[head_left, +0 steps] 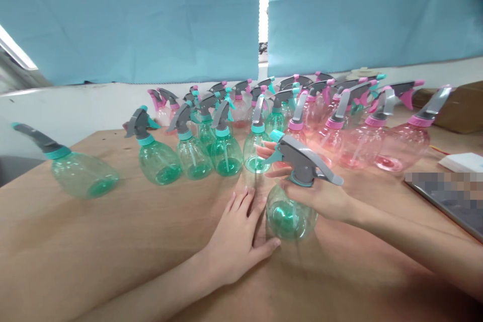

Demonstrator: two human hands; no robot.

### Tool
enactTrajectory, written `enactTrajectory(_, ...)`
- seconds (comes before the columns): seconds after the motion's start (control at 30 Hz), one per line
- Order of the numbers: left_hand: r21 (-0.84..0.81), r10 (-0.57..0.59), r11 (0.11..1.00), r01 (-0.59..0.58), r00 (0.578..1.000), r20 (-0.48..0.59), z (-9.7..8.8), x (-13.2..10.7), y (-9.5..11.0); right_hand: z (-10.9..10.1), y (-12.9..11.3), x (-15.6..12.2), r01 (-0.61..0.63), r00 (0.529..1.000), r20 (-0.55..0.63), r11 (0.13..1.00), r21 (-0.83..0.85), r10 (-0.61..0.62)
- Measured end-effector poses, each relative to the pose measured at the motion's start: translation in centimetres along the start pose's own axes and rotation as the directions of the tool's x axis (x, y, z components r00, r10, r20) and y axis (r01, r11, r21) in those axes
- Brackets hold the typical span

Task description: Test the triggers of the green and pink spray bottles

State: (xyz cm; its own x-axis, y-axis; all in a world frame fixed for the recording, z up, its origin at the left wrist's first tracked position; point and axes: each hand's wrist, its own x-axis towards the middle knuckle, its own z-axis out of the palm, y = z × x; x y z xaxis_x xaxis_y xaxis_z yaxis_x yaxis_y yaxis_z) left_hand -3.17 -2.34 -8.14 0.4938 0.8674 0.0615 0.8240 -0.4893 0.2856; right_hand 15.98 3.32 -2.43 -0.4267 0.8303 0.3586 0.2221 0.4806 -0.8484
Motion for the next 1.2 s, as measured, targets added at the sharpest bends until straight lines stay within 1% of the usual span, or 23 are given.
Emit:
enactTrajectory(0.17, 0.002, -0.005, 1.000, 0.005, 1.000, 0.007, 0.1, 0.1, 0.0, 0.0, 0.0, 0.0, 0.023, 1.000, 0.002, 0.999, 0.047, -0.023)
enactTrajectory(0.4, -0.003, -0.007, 1.000, 0.007, 1.000, 0.012, 0.1, 0.0, 0.0, 0.0, 0.1, 0.0, 0.008, 1.000, 0.009, 0.997, 0.076, -0.009)
enactTrajectory(0.6, -0.012, -0.001, 1.000, 0.001, 1.000, -0.007, 0.1, -0.1, -0.2, -0.1, 0.4, 0.0, 0.026, 0.999, 0.017, 0.994, 0.110, -0.028)
enactTrajectory(0.77, -0.012, 0.006, 1.000, -0.006, 1.000, -0.016, 0.2, -0.1, -0.2, -0.2, 0.2, 0.1, 0.032, 0.999, 0.012, 0.998, 0.062, -0.033)
enactTrajectory(0.97, 0.003, 0.009, 1.000, -0.009, 0.999, -0.032, 0.2, 0.0, -0.1, -0.2, -0.5, 0.0, 0.052, 0.998, -0.048, 0.999, 0.009, -0.051)
enactTrajectory(1.07, 0.004, -0.001, 1.000, 0.001, 1.000, -0.028, 0.2, 0.0, -0.1, -0.3, -0.8, 0.0, 0.072, 0.996, -0.052, 0.997, 0.014, -0.071)
enactTrajectory(1.2, 0.020, -0.012, 1.000, 0.013, 1.000, -0.008, 0.2, 0.1, 0.0, -0.4, -0.9, 0.0, 0.044, 0.998, -0.040, 0.999, 0.025, -0.043)
